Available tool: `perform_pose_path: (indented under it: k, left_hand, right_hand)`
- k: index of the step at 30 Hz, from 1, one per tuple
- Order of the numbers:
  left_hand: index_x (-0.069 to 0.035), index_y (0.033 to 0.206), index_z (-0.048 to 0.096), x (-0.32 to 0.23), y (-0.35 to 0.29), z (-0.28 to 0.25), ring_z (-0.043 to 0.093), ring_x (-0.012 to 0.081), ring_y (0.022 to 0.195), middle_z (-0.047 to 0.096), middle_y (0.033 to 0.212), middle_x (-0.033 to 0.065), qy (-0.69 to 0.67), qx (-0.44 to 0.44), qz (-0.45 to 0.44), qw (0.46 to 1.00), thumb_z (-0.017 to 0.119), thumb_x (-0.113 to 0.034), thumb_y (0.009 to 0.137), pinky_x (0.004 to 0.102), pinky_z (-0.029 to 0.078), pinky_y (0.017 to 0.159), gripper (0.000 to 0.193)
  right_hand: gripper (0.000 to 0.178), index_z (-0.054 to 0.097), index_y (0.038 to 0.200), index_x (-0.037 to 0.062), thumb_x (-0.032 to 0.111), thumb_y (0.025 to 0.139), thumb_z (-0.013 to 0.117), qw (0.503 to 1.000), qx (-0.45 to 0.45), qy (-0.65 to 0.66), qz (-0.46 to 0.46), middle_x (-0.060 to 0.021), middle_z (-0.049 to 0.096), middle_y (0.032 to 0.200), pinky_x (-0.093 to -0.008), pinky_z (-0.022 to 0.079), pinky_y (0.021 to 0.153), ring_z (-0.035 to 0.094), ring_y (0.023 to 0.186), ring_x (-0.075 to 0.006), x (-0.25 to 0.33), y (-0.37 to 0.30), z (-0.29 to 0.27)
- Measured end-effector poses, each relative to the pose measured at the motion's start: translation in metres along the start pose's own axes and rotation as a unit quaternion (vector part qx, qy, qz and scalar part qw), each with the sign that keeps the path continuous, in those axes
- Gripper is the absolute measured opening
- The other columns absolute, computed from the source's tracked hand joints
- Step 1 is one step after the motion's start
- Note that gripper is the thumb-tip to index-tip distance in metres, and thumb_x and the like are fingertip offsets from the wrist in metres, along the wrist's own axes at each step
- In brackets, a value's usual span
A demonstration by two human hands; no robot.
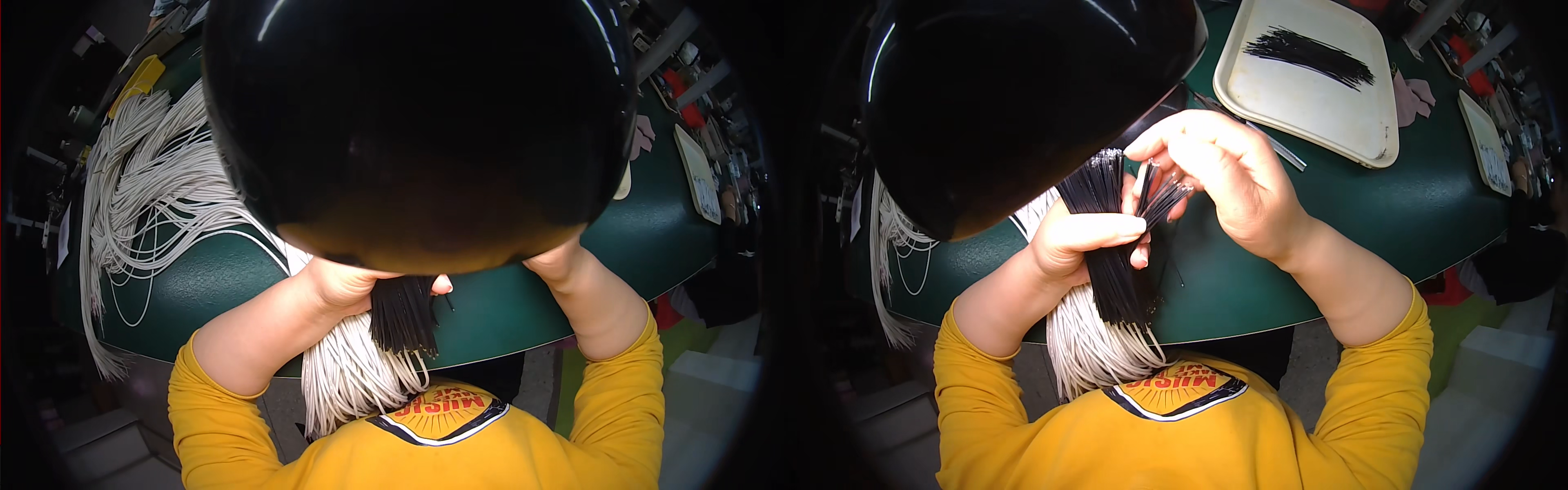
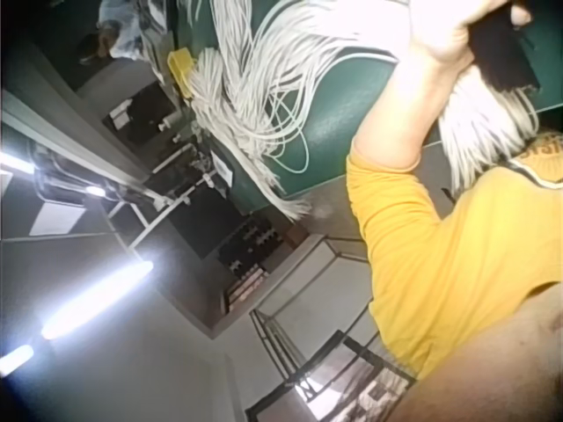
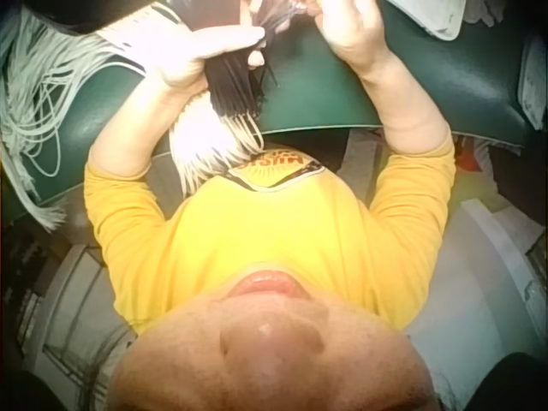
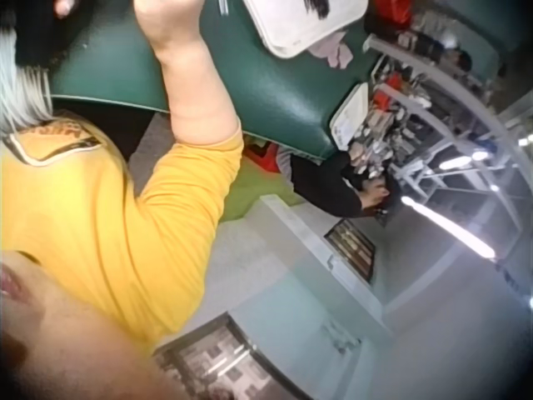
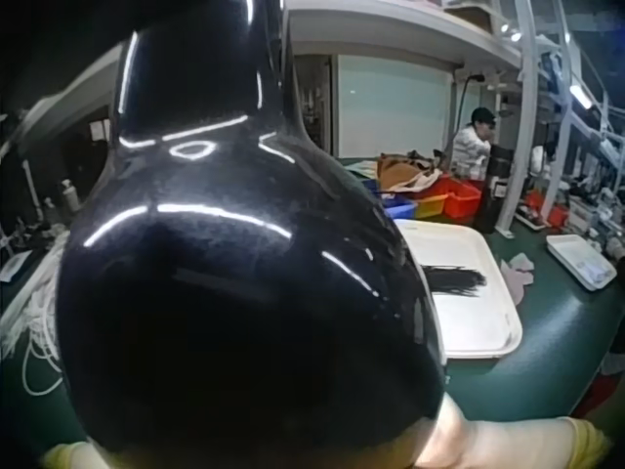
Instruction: Bundling multiple white wires and inserting them into black plastic sleeves or connectors at a factory assembly station.
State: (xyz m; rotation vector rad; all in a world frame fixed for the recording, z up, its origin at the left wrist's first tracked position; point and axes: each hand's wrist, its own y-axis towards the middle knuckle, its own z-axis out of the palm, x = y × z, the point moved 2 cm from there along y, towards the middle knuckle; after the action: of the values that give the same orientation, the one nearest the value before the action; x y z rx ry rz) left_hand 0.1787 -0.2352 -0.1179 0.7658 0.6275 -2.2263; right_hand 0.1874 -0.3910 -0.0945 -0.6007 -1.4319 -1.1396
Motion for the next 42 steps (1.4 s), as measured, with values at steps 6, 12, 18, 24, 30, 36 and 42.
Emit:
perform_pose_path:
  k: [6, 12, 18, 24, 30, 36, 42]
  left_hand:
    - [-0.002, 0.075, 0.046, -0.002, -0.001, 0.002, 0.057, 0.018, 0.052, 0.055, 0.062, 0.0123, 0.019, -0.011, 0.001, 1.0, 0.054, 0.002, 0.069, 0.0253, 0.045, 0.051, 0.01]
    - [-0.002, 0.075, 0.046, 0.0, 0.0, 0.003, 0.056, 0.0187, 0.052, 0.054, 0.062, 0.0125, 0.003, -0.033, 0.021, 0.999, 0.055, 0.003, 0.069, 0.0262, 0.045, 0.051, 0.012]
    - [-0.002, 0.076, 0.046, -0.001, 0.002, 0.003, 0.056, 0.019, 0.052, 0.054, 0.062, 0.0131, 0.017, 0.003, 0.012, 1.0, 0.055, 0.002, 0.069, 0.0266, 0.045, 0.051, 0.012]
    - [-0.001, 0.078, 0.047, 0.003, 0.0, -0.004, 0.055, 0.0189, 0.052, 0.054, 0.065, 0.0128, -0.015, 0.023, 0.039, 0.999, 0.054, 0.003, 0.069, 0.0275, 0.045, 0.051, 0.013]
    - [0.002, 0.088, 0.05, 0.005, 0.001, -0.007, 0.055, 0.0197, 0.054, 0.055, 0.072, 0.0134, -0.08, 0.057, 0.003, 0.995, 0.052, 0.001, 0.069, 0.0293, 0.046, 0.051, 0.019]
    - [0.001, 0.088, 0.051, 0.005, 0.005, -0.004, 0.059, 0.0225, 0.068, 0.056, 0.08, 0.015, -0.024, 0.073, 0.012, 0.997, 0.057, 0.002, 0.068, 0.0317, 0.05, 0.064, 0.021]
    - [0.002, 0.092, 0.051, 0.002, 0.002, 0.001, 0.058, 0.0178, 0.065, 0.056, 0.073, 0.0105, 0.035, 0.019, -0.019, 0.999, 0.057, 0.004, 0.067, 0.0292, 0.049, 0.063, 0.025]
  right_hand:
    - [0.016, 0.049, 0.093, -0.003, -0.002, 0.077, 0.05, 0.995, -0.03, -0.062, -0.073, -0.0084, 0.057, 0.078, -0.0209, 0.045, 0.069, 0.056, 0.074, -0.0104, 0.007, -0.001, 0.002]
    - [0.017, 0.049, 0.093, -0.0027, -0.003, 0.076, 0.049, 0.996, -0.045, -0.022, -0.078, -0.0074, 0.056, 0.078, -0.0199, 0.044, 0.069, 0.056, 0.073, -0.0098, 0.009, -0.004, -0.002]
    - [0.014, 0.049, 0.093, -0.0025, 0.002, 0.08, 0.045, 0.975, -0.042, -0.178, -0.126, -0.0074, 0.056, 0.075, -0.0202, 0.045, 0.065, 0.055, 0.069, -0.009, 0.015, -0.003, 0.006]
    - [0.02, 0.049, 0.094, -0.002, 0.015, 0.084, 0.044, 0.996, -0.014, 0.072, 0.057, -0.0076, 0.055, 0.076, -0.0195, 0.045, 0.056, 0.053, 0.062, -0.0085, 0.009, 0.0, -0.006]
    - [0.019, 0.051, 0.097, -0.0005, 0.009, 0.081, 0.052, 0.97, 0.091, 0.183, 0.132, -0.0065, 0.057, 0.08, -0.0157, 0.039, 0.051, 0.053, 0.064, -0.0067, -0.005, 0.001, 0.001]
    - [0.009, 0.051, 0.076, -0.0009, 0.006, 0.08, 0.054, 0.979, 0.052, 0.169, 0.105, -0.0075, 0.058, 0.07, -0.0223, 0.047, 0.051, 0.055, 0.053, -0.0101, 0.012, 0.003, 0.009]
    - [0.009, 0.052, 0.08, -0.0013, 0.007, 0.082, 0.051, 0.999, -0.029, -0.016, -0.034, -0.005, 0.056, 0.071, -0.0196, 0.044, 0.055, 0.053, 0.06, -0.0076, 0.003, -0.001, 0.007]
